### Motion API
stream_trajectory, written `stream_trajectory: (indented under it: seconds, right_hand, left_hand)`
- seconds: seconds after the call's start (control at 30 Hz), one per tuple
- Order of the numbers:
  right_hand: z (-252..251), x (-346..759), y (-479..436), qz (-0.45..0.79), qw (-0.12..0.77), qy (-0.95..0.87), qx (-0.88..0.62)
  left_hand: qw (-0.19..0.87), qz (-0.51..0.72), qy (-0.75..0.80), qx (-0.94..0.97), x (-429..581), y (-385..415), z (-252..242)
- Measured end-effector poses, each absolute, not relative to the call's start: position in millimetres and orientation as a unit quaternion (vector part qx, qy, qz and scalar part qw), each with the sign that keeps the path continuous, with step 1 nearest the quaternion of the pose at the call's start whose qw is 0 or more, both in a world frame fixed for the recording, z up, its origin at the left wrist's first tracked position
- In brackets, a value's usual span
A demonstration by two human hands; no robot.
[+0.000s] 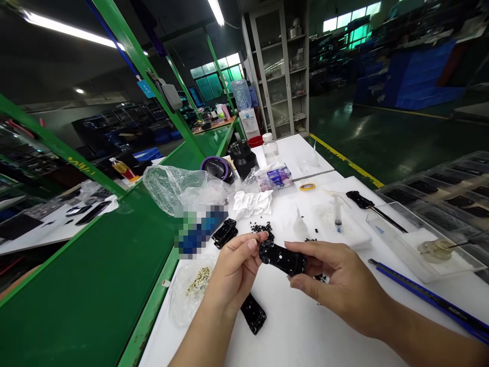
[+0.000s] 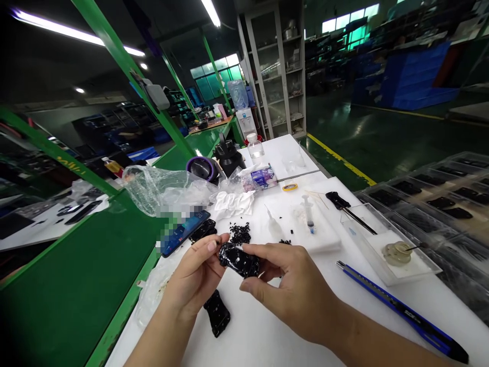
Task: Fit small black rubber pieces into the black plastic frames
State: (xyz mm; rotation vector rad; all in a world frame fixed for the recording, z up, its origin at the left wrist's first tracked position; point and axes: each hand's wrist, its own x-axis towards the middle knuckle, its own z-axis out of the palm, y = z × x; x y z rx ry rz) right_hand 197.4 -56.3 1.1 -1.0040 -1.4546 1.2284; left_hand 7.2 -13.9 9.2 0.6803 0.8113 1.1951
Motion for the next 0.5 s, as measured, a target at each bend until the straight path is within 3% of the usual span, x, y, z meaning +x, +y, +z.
stream_trajectory:
  seconds: [0.5]
  right_hand:
    - [-1.4,196.0,-58.4,0.467,0.458,-0.617,-0.438]
  left_hand:
    - [0.71,0.529,0.354,0.301,10.6,-16.4,4.6]
